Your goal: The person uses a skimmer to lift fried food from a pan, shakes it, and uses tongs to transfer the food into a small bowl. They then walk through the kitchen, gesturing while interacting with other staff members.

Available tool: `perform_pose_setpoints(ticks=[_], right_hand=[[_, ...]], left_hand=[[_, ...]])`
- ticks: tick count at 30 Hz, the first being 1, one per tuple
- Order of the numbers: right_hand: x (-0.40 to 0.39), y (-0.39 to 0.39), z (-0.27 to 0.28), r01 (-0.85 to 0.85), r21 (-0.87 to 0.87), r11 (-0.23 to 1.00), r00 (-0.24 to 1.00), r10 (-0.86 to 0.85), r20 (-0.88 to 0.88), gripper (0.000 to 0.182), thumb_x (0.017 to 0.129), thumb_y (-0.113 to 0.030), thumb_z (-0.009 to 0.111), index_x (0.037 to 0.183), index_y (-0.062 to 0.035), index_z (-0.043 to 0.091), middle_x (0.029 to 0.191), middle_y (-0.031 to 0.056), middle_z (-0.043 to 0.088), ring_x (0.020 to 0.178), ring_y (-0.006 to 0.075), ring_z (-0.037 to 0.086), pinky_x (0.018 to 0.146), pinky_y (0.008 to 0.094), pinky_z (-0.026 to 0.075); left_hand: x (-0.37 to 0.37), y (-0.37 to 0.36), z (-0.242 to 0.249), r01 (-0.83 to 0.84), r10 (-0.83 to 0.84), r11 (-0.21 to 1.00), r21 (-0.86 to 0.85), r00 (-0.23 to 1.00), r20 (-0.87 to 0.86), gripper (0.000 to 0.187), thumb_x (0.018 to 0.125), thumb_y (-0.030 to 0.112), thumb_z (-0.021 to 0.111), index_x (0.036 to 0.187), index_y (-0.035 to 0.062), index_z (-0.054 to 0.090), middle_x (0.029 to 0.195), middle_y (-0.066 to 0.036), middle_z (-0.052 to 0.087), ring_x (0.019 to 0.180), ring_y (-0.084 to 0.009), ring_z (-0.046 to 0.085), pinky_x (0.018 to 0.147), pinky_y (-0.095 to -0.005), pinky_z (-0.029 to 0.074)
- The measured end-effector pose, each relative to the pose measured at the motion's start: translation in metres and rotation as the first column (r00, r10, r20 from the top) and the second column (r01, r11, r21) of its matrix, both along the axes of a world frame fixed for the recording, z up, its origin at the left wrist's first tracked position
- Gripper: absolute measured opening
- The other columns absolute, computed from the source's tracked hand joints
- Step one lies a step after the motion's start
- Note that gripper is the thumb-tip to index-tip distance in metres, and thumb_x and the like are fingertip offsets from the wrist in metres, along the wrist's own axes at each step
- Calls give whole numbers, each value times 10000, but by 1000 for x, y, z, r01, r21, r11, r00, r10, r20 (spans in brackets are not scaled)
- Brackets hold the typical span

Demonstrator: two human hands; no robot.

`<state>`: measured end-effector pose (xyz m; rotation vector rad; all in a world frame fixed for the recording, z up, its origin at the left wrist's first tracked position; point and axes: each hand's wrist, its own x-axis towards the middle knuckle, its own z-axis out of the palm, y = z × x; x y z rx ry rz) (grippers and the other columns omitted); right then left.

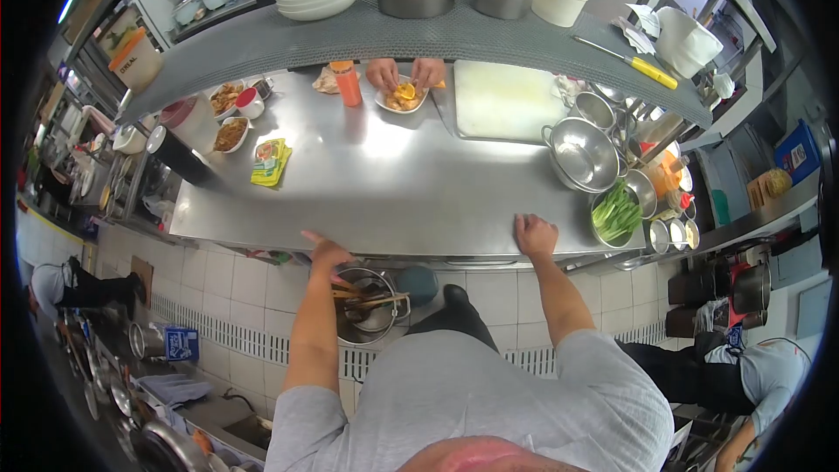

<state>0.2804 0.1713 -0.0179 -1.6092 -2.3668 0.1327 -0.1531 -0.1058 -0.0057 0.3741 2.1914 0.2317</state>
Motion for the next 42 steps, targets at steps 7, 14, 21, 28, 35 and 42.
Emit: perform_pose_setpoints(ticks=[7,14,21,28,35,42], right_hand=[[-3,0,6,17,-42,999,992,-12,125,491,1017,-487,460,864,-99,719,822,159,732,814,359,714,792,479,502],[-4,0,4,23,-16,1000,993,-21,117,484,1014,-489,470,850,-113,725,806,145,732,807,354,715,782,476,505],[-2,1,-4,13,1,1000,997,-13,81,488,996,-486,494,815,-88,712,786,148,728,784,356,711,781,473,499],[-3,2,-1,5,-1,1000,996,-5,91,492,1007,-484,482,834,-91,723,823,156,730,809,370,708,776,493,505],[-2,0,0,19,-18,1000,993,-17,115,501,1003,-487,474,835,-84,718,814,160,735,808,354,716,809,471,502],[-9,4,5,19,12,1000,993,-20,116,496,1003,-489,480,827,-86,709,796,164,731,792,364,714,800,478,500]], left_hand=[[3,2,0,-231,231,973,-25,973,-2,1447,762,155,844,1411,42,-445,980,-317,680,622,-355,714,650,-484,651],[4,6,7,-225,225,974,-24,974,2,1486,739,109,861,1362,57,-488,959,-320,675,656,-388,715,624,-494,652],[0,-1,-2,-269,270,963,-10,962,46,1478,750,92,847,1342,70,-507,1096,-374,637,660,-409,712,627,-513,648],[0,2,-5,-255,255,964,68,967,15,1510,752,52,839,1355,137,-542,1095,-379,637,667,-419,710,584,-533,635],[-7,6,-3,-217,219,975,-38,973,69,1498,771,103,843,1377,138,-527,1088,-367,645,637,-401,708,600,-509,643],[-19,10,-22,-125,136,987,-96,984,113,1495,766,135,849,1368,91,-519,1131,-369,628,626,-381,714,619,-466,652]])
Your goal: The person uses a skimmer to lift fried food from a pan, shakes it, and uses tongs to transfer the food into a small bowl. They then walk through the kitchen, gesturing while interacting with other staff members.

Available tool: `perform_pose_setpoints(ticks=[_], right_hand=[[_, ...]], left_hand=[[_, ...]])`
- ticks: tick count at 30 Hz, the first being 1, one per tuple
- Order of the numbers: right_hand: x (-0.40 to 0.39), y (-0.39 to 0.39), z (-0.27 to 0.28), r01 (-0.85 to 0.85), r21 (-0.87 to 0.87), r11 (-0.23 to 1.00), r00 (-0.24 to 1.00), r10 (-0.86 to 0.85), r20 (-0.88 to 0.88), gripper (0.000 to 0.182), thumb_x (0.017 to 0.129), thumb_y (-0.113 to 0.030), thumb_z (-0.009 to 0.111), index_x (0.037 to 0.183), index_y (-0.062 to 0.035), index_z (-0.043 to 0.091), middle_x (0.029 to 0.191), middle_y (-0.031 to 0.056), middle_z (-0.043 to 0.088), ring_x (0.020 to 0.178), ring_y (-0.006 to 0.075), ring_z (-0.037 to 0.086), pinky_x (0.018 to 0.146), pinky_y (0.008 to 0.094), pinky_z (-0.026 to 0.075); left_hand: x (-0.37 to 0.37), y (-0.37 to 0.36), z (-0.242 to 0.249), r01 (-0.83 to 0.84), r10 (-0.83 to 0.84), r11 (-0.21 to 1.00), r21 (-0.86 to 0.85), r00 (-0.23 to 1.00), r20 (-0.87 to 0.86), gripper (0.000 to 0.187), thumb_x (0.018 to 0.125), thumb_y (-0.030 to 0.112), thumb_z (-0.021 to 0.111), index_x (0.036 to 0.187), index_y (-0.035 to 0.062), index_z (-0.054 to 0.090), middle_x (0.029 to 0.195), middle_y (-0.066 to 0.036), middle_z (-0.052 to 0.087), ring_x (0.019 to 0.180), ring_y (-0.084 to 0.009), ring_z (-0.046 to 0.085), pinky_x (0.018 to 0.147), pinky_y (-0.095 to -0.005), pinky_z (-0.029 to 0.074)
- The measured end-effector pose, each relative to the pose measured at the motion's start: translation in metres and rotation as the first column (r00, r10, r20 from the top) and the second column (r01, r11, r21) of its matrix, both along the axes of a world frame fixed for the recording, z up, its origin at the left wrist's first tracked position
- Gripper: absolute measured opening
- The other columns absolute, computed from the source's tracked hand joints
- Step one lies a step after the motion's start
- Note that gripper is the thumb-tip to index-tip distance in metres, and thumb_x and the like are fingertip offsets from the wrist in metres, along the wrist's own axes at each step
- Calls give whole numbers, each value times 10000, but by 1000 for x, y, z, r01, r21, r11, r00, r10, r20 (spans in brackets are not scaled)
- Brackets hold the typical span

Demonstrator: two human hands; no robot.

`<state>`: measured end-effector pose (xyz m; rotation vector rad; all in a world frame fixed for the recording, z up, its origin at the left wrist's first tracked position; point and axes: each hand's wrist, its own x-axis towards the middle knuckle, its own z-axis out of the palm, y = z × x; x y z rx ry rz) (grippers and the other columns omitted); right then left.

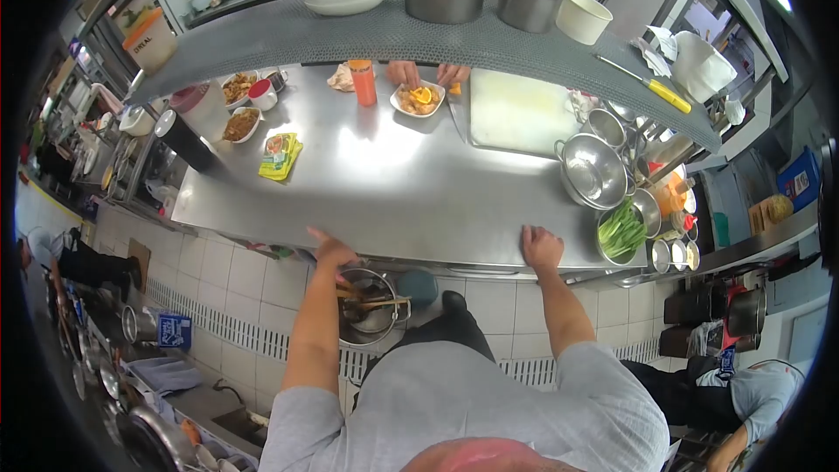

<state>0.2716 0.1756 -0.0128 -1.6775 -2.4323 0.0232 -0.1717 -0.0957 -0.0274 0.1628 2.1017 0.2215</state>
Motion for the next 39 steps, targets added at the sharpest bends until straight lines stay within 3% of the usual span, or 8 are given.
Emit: perform_pose_setpoints(ticks=[1,3,4,6,7,10,30,39], right_hand=[[4,-5,-3,-1,6,1000,1000,1,8,494,1003,-487,481,824,-86,707,791,165,729,788,366,713,796,480,500],[4,-3,-4,-10,9,1000,1000,10,0,492,1003,-486,482,823,-85,702,784,166,727,777,369,712,786,484,501],[5,-4,-5,-16,5,1000,1000,16,1,490,1004,-486,482,822,-85,699,780,167,726,771,370,712,781,486,502],[6,-5,-6,-16,5,1000,1000,16,9,494,1005,-489,478,828,-83,697,781,167,727,766,372,712,775,486,503],[4,-4,-5,-15,8,1000,1000,15,12,496,1006,-490,476,831,-81,696,782,167,727,764,373,711,771,486,503],[4,-4,-5,-10,12,1000,1000,10,28,498,1006,-490,477,838,-77,697,784,168,728,759,374,712,765,487,506],[8,0,-15,-21,10,1000,1000,21,-17,480,1013,-477,480,827,-95,702,800,157,725,791,368,705,768,484,503],[8,-1,-14,-19,22,1000,1000,19,-16,473,1009,-478,491,805,-104,698,755,137,723,753,348,710,748,470,502]], left_hand=[[15,-6,17,-35,36,999,22,998,-42,1489,767,140,846,1365,76,-516,1118,-369,631,619,-378,714,617,-460,652],[23,-6,37,6,0,998,57,995,-95,1199,785,183,804,1409,25,-208,1049,-326,667,580,-363,707,841,-405,479],[24,-7,40,78,-72,995,56,993,-98,963,802,221,764,1456,-10,96,995,-284,699,548,-352,700,1068,-357,305],[22,-11,36,96,-88,993,75,991,-99,962,801,217,762,1460,-6,97,945,-275,708,544,-348,699,1056,-352,303],[20,-11,31,42,-33,994,98,994,-100,1196,784,175,799,1417,35,-207,949,-308,685,571,-356,704,818,-395,474],[17,-8,20,-24,33,996,82,993,-112,1480,765,119,836,1382,88,-509,957,-335,664,608,-354,713,570,-444,643],[35,-9,47,-93,117,981,171,983,-139,1470,765,109,823,1354,30,-521,1029,-326,669,666,-387,722,579,-455,644],[40,-4,60,-71,78,996,59,987,-141,1396,790,144,791,1415,15,-451,963,-342,672,611,-360,715,711,-407,653]])
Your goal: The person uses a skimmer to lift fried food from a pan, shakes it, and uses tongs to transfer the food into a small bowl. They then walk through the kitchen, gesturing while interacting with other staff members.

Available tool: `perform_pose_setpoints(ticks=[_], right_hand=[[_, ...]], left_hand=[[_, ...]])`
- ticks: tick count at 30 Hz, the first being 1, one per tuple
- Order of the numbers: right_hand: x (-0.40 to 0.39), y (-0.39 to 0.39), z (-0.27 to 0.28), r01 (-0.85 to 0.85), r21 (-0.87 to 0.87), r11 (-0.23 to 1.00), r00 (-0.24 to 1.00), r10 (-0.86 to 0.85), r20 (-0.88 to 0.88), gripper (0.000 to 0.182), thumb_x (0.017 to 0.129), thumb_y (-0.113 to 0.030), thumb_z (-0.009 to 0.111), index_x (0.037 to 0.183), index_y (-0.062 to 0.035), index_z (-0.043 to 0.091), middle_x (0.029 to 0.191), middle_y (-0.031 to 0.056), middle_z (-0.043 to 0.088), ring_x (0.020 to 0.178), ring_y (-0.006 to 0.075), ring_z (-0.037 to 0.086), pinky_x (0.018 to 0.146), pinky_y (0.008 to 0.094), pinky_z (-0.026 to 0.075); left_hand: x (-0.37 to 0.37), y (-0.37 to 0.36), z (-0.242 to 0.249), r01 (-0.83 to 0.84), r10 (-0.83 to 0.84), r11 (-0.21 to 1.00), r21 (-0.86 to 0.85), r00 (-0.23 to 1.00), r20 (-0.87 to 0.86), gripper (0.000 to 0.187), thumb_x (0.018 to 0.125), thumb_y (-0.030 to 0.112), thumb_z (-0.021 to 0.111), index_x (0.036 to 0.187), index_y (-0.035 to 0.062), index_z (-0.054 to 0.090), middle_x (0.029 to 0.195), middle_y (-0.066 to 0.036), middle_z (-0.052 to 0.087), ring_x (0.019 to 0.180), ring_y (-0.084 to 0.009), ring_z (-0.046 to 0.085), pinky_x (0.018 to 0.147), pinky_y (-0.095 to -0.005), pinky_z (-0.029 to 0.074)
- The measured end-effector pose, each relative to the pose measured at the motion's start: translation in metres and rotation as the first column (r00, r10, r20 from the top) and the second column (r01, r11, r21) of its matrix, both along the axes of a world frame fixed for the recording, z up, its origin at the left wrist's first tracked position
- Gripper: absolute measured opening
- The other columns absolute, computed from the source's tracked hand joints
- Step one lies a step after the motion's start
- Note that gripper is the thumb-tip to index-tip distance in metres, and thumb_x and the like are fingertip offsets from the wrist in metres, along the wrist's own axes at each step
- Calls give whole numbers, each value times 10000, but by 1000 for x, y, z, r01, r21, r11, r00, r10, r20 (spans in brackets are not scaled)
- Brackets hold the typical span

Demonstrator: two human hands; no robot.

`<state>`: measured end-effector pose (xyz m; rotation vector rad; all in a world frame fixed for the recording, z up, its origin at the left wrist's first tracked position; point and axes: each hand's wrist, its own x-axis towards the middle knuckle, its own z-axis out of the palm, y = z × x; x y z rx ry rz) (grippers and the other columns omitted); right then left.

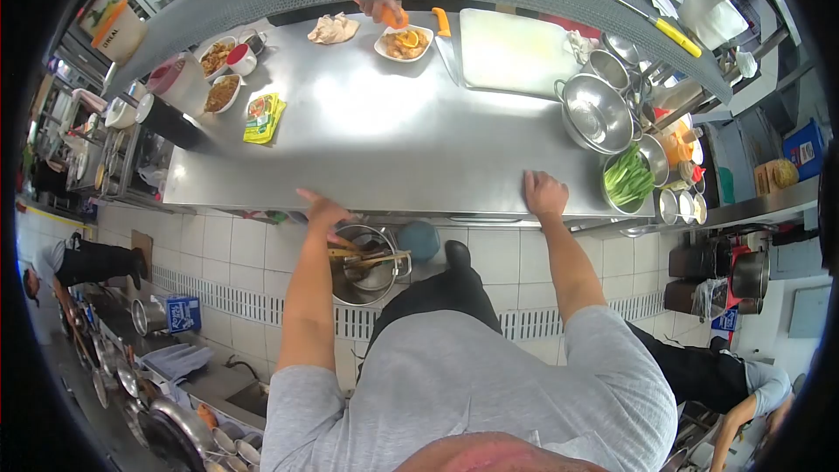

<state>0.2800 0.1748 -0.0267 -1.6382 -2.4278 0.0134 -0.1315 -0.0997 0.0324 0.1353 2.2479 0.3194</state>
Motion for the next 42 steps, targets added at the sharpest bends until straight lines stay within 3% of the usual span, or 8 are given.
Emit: perform_pose_setpoints(ticks=[12,18,21,25,29,32,36,42], right_hand=[[4,2,-3,-14,10,1000,997,15,-73,463,992,-474,522,783,-98,692,748,149,718,749,367,705,746,484,509],[23,-34,-12,-116,-54,992,963,99,-250,426,952,-444,597,702,-106,665,665,129,686,672,358,690,708,486,511],[69,-113,-31,-206,-139,969,912,139,-385,364,944,-397,637,749,-92,681,697,145,688,683,392,677,667,524,513],[192,-248,-80,13,-597,802,968,-159,-192,325,896,-392,652,784,-92,706,806,166,717,815,397,692,757,536,544],[328,-326,-107,180,-788,588,972,-230,51,361,904,-395,595,948,-62,728,988,228,722,981,421,692,848,525,559],[407,-344,-148,313,-847,429,919,-361,157,413,892,-400,608,970,-17,741,1023,248,720,1004,423,685,870,518,552],[475,-334,-184,360,-836,415,873,-465,145,432,877,-413,637,908,5,743,993,263,715,977,430,686,859,514,550],[527,-330,-182,442,-786,432,673,-739,-27,451,861,-418,666,849,25,748,959,280,710,950,436,688,848,509,548]], left_hand=[[-6,-11,-39,-41,54,988,150,995,-84,1341,781,85,791,1513,39,-332,949,-265,683,577,-307,676,537,-462,629],[37,-63,-56,294,-100,790,538,927,-360,623,832,101,736,1389,-35,493,874,-173,703,600,-222,678,537,-377,595],[115,-68,-51,96,-286,708,700,945,159,69,921,72,650,903,6,652,734,-78,687,616,-152,670,533,-305,559],[296,14,63,211,-719,535,818,621,311,121,943,103,684,867,33,620,703,-34,651,641,-118,656,586,-268,530],[435,86,227,317,-993,19,948,115,-19,197,910,89,748,794,60,591,768,-28,658,658,-99,633,601,-243,492],[532,107,326,-59,-918,-294,954,-263,-299,271,851,191,831,814,37,612,738,-32,634,646,-125,613,574,-278,469],[651,93,381,-62,-461,151,987,-887,15,469,787,465,852,772,60,617,699,10,608,628,-118,573,556,-293,444],[758,67,395,50,55,259,965,-998,37,474,733,440,933,680,108,599,611,46,554,528,-58,479,454,-222,347]])
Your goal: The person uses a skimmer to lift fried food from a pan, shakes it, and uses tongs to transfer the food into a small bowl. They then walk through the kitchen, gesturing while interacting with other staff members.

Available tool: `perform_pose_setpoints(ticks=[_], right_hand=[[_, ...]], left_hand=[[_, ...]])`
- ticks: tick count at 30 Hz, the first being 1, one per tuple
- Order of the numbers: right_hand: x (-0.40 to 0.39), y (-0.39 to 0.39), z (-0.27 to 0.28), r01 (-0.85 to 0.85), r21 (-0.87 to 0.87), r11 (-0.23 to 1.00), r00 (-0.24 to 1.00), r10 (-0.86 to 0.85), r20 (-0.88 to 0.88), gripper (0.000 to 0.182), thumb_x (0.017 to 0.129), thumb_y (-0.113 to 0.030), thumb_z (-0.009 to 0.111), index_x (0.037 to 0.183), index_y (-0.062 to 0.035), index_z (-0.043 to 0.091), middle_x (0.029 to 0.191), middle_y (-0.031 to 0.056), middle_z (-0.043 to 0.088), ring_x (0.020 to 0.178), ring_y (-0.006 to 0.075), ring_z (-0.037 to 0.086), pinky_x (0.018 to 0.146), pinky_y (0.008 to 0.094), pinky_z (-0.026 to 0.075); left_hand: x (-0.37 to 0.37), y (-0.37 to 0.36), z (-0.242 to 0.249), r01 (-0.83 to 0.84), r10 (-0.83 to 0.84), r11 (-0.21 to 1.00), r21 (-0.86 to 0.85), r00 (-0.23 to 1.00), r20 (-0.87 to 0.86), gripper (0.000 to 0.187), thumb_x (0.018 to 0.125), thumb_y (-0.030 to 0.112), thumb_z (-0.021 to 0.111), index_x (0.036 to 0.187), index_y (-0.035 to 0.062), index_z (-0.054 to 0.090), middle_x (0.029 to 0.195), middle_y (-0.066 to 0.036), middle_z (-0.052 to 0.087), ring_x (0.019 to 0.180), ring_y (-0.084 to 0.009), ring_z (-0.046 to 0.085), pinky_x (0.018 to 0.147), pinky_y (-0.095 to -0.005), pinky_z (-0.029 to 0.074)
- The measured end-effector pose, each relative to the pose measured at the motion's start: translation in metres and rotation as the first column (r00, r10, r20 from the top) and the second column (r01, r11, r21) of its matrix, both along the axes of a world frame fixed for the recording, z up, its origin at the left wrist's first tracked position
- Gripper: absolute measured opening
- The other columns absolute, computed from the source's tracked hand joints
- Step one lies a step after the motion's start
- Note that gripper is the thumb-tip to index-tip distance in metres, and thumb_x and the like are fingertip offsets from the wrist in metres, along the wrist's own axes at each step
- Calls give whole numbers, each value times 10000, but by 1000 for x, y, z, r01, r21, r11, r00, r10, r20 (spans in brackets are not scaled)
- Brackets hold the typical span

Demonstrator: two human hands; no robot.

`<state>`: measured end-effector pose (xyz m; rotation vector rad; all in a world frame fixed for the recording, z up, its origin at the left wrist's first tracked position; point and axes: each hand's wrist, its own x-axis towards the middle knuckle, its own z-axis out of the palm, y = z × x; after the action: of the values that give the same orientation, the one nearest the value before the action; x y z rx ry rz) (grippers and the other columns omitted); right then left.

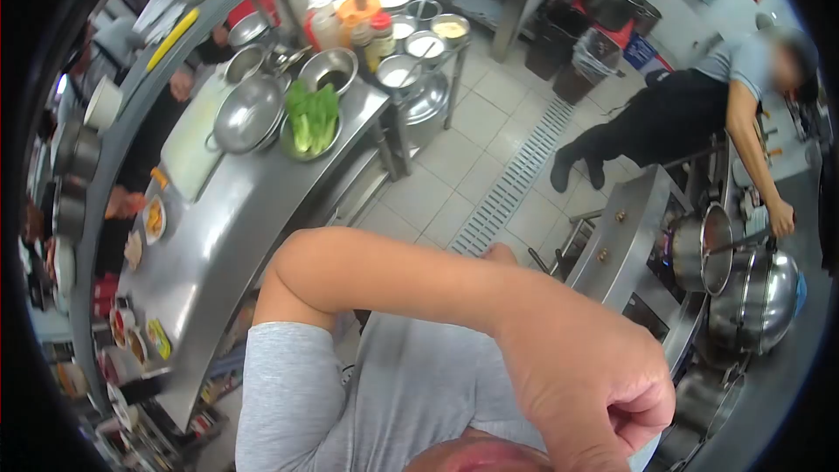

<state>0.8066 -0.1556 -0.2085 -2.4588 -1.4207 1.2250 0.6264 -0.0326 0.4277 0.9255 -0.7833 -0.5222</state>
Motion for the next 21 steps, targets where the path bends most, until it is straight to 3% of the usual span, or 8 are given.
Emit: perform_pose_setpoints(ticks=[2,4,7,10,15,17,19,21], right_hand=[[5,5,3,39,-18,999,999,-39,-37,441,853,-410,666,859,23,752,969,280,711,954,432,691,849,505,549],[10,8,4,68,-38,997,996,-70,-63,432,845,-401,666,868,21,756,979,280,713,958,428,695,850,501,551],[19,7,-1,109,-67,992,989,-115,-96,420,833,-388,666,882,18,762,994,280,715,964,421,700,852,494,552],[35,-1,-10,160,-123,979,980,-173,-98,410,821,-376,667,896,15,768,1009,280,718,970,414,706,854,488,554],[78,9,-25,146,-296,944,980,-179,-88,398,801,-354,667,919,10,777,1033,279,722,980,403,715,857,478,557],[93,5,-23,175,-334,926,974,-212,-77,395,793,-346,667,928,8,781,1043,279,723,984,399,718,858,474,559],[111,27,67,360,-317,878,920,-389,-34,372,791,-307,655,946,7,780,1050,274,725,977,396,722,855,472,563],[140,41,54,387,-318,866,915,-404,13,413,807,-348,645,958,16,770,1048,274,721,1006,431,699,884,507,549]], left_hand=[[29,0,-7,11,-13,999,33,998,62,469,747,455,899,713,92,604,635,36,565,553,-84,504,484,-245,373],[58,12,-9,-20,0,971,239,996,84,492,757,489,847,771,57,612,680,13,587,618,-125,552,552,-300,433],[106,37,-11,-46,-13,968,246,972,233,493,716,466,863,746,62,581,655,16,565,606,-138,544,544,-310,425],[139,64,-59,-381,219,876,296,860,460,395,803,353,844,879,71,578,692,-3,485,602,-116,474,542,-307,371],[157,138,-195,-522,394,678,518,853,343,213,905,220,756,906,65,610,664,25,466,588,-83,429,543,-273,365],[142,166,-255,-552,580,616,562,801,150,149,910,142,730,893,59,608,674,55,464,619,-45,421,551,-251,361],[133,201,-269,-488,665,582,650,746,-36,121,905,81,712,881,57,596,697,76,468,650,-23,415,574,-226,355],[129,234,-280,-528,786,524,668,603,-140,128,902,65,710,866,63,587,723,76,488,657,-20,416,594,-210,348]])
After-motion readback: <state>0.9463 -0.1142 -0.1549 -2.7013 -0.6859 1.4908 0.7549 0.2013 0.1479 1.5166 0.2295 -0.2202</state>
